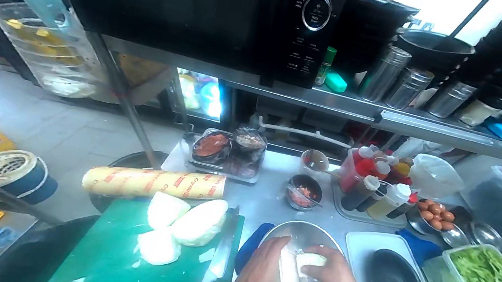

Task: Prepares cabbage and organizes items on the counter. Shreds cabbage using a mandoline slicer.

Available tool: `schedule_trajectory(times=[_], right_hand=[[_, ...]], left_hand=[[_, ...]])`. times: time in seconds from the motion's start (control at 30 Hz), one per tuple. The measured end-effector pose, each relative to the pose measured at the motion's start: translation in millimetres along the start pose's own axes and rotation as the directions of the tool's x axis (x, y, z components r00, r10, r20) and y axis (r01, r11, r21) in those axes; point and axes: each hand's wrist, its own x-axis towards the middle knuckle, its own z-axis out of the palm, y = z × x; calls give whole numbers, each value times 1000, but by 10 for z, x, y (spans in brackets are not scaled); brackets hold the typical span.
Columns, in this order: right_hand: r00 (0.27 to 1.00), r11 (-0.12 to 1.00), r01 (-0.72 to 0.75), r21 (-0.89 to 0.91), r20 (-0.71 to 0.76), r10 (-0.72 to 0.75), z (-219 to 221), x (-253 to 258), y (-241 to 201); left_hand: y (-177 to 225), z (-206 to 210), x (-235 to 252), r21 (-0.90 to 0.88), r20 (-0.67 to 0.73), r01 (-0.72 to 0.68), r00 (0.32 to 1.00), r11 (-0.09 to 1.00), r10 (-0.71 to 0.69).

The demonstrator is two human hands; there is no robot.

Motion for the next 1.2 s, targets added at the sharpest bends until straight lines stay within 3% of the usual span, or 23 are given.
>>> schedule_trajectory(times=[0.2,0.4,0.6,0.77,0.83,0.97,1.13,1.2], right_hand=[[994,995,29,91,-112,-18,25,-3,282],[978,984,172,42,-127,-166,30,-33,430],[947,953,293,71,-160,-279,-39,-105,221],[987,994,105,9,-121,-104,246,113,945],[985,995,100,26,-143,-96,226,86,869],[947,959,276,55,-188,-262,58,-68,317],[988,996,84,-21,-130,-86,285,142,1006],[980,992,127,-6,-156,-126,202,128,833]], left_hand=[[-11,287,140,-115,-47,-60,997,992,55],[-24,371,204,-186,-14,-99,995,978,98],[-45,346,241,-149,-2,-120,993,981,121],[-60,335,207,-145,6,-128,991,981,130],[-56,313,215,-160,-2,-144,989,977,146],[-92,330,227,-154,-2,-131,991,979,132],[-57,259,245,-131,57,-106,992,986,114],[-36,231,290,-125,62,-102,992,987,111]])
